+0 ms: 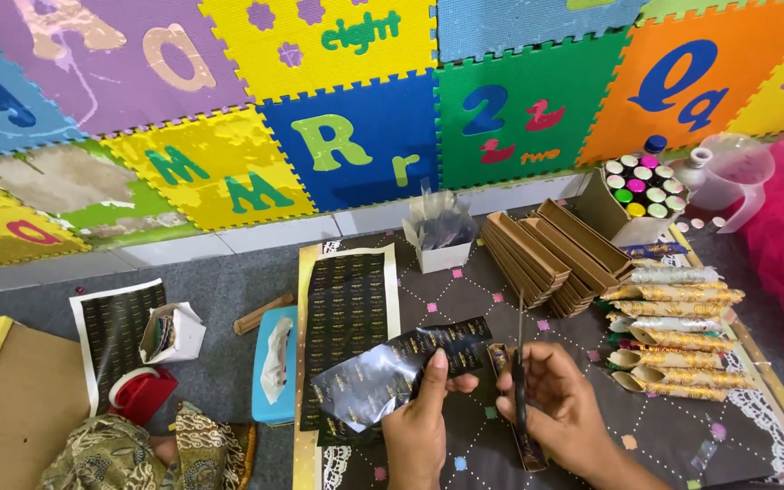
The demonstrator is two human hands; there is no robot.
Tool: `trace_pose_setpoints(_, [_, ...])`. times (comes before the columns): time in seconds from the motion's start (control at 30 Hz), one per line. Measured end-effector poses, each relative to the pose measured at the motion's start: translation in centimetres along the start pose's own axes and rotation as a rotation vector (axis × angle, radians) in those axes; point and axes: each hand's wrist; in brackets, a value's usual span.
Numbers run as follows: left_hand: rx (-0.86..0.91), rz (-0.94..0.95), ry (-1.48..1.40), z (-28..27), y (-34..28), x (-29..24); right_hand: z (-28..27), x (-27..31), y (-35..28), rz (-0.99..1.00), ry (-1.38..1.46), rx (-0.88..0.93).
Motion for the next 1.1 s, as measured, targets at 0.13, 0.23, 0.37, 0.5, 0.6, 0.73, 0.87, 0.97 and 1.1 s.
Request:
trace_pose_setpoints(0.13, [0.007,0.032,-0.043,-0.4,1.1,1.7,-0.8,0.4,-0.7,0.026,-0.023,0.115])
trace_pose_setpoints(0.23, [0.132,0.290,-0.143,-0.7,2.1,3.0,-1.3,0.1,-0.8,0.037,-0.131,0.200])
trace_pose_setpoints(0.37, [0.225,0.473,-0.240,-0.9,2.7,3.9,-1.6,0.2,-0.9,0.087,-0.193,0.168])
trace_pose_setpoints(0.5, [0.210,0.324,-0.034,-1.0,1.2,2.5,-1.6,0.7,-0.8,0.094,-0.166,0.198])
trace_pose_setpoints(0.6, [0.297,0.403,-0.003,-0.9,1.0,2.5,-1.9,0.2,-1.0,0.102,-0.128,0.218])
trace_pose_setpoints(0.73, [0.362,0.425,-0.070,-0.8,1.1,3.0,-1.7,0.6,-1.0,0.098,-0.117,0.216])
trace_pose_setpoints(0.87, [0.424,0.527,-0.042,-0.8,1.3,3.4,-2.0,0.0,-1.1,0.065,-0.058,0.224])
trace_pose_setpoints(0.97, [0.407,0.651,0.030,-0.9,1.4,3.6,-2.2,-0.2,-1.2,0.073,-0.067,0.220])
trace_pose_setpoints(1.1, [0.455,0.663,0.023,-0.8,1.3,3.6,-2.4,-0.6,-1.5,0.110,-0.031,0.188])
Point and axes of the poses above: each hand's wrist, its own y-axis towards the middle knuckle, its own z-axis out of the palm, x = y × z, and after that the axes turned 1 degree about -y, right-handed
